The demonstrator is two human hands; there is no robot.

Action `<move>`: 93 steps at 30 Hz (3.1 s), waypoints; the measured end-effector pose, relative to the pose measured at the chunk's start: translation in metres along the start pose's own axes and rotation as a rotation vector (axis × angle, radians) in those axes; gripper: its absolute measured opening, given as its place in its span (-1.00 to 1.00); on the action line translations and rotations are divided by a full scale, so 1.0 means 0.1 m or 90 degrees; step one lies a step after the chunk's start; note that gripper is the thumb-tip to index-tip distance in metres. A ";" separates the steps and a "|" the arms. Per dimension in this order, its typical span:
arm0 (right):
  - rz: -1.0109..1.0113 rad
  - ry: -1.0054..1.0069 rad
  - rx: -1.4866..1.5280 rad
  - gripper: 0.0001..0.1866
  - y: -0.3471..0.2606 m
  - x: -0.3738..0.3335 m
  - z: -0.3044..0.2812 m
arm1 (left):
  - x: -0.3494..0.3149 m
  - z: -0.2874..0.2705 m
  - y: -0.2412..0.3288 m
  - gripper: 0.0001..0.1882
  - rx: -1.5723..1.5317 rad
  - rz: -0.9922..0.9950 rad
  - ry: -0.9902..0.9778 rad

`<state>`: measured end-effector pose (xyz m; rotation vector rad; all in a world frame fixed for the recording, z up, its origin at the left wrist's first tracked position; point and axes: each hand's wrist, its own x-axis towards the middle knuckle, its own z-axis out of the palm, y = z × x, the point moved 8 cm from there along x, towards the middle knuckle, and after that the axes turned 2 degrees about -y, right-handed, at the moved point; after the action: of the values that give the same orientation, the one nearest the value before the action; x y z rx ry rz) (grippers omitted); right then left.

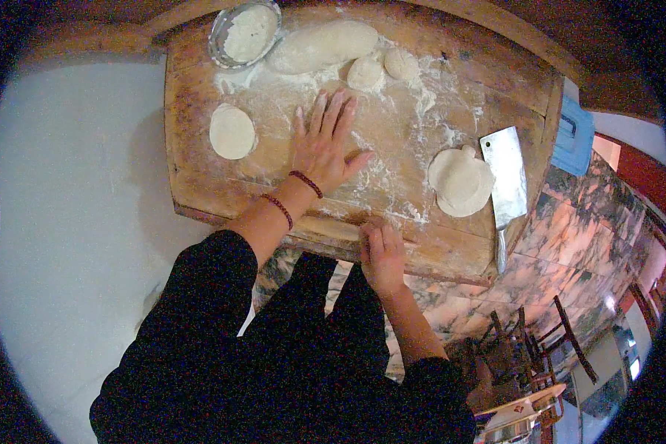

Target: The person flattens small pieces of dough with a rolling pin on a wooden board. The person picks up a small dough ball, places it on the floured board, and rolls it out by hand into a thin circular wrapper, repeating this for several pieces and stacking the finished wrappers.

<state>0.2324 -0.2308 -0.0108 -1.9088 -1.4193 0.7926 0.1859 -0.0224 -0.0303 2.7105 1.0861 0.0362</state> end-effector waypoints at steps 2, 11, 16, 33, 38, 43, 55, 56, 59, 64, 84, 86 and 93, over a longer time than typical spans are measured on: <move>0.002 0.012 -0.005 -0.55 -0.03 0.07 0.00 | 0.07 -0.03 -0.04 0.02 -0.019 -0.008 -0.020; 0.078 -0.007 -0.052 -0.66 0.05 -0.36 0.10 | -0.05 -0.26 -1.42 -0.41 -0.339 -0.205 0.135; -0.015 0.029 -0.003 -0.59 -0.09 -0.34 0.25 | 0.14 -0.24 -2.53 -0.24 -0.160 -0.391 0.112; 0.070 0.021 -0.014 -0.54 -0.09 -0.48 0.30 | -0.69 -0.10 -0.52 -0.46 -0.137 0.256 -0.049; 0.023 0.045 -0.021 -0.56 -0.12 -0.45 0.27 | -0.28 -0.11 -0.90 -0.47 -0.003 -0.003 0.131; 0.023 0.022 -0.042 -0.58 -0.13 -0.34 0.13 | -0.52 0.17 -0.01 -0.61 -0.131 0.134 -0.040; -0.241 -0.121 -0.168 -0.47 -0.17 0.65 -0.03 | -1.59 -0.45 -0.50 -0.45 -0.192 -0.125 0.054; -0.250 -0.130 -0.164 -0.47 -0.26 0.80 0.04 | -1.71 -0.27 -0.58 -0.39 -0.148 -0.192 0.033; -0.228 -0.156 -0.308 -0.32 -0.33 1.23 0.22 | -1.51 -0.11 -0.74 -0.25 -0.114 -0.256 0.050; -0.160 -0.071 -0.270 -0.15 0.00 0.91 0.32 | -1.76 -0.19 -0.66 -0.24 -0.108 -0.237 0.055; -0.201 -0.050 -0.288 -0.26 -0.06 1.15 0.21 | -1.73 -0.10 -0.80 -0.16 -0.167 -0.344 0.142; -0.162 -0.100 -0.302 -0.28 0.11 0.62 0.23 | -2.09 0.01 -0.49 -0.13 -0.150 -0.278 0.010; -0.218 -0.041 -0.309 -0.38 -0.18 1.55 0.17 | -1.32 -0.18 -1.04 -0.15 -0.111 -0.391 0.193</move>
<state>0.2461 -0.0747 -0.0229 -1.9028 -2.0524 0.3691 0.0175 -0.0359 -0.0272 2.1572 1.8569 0.4265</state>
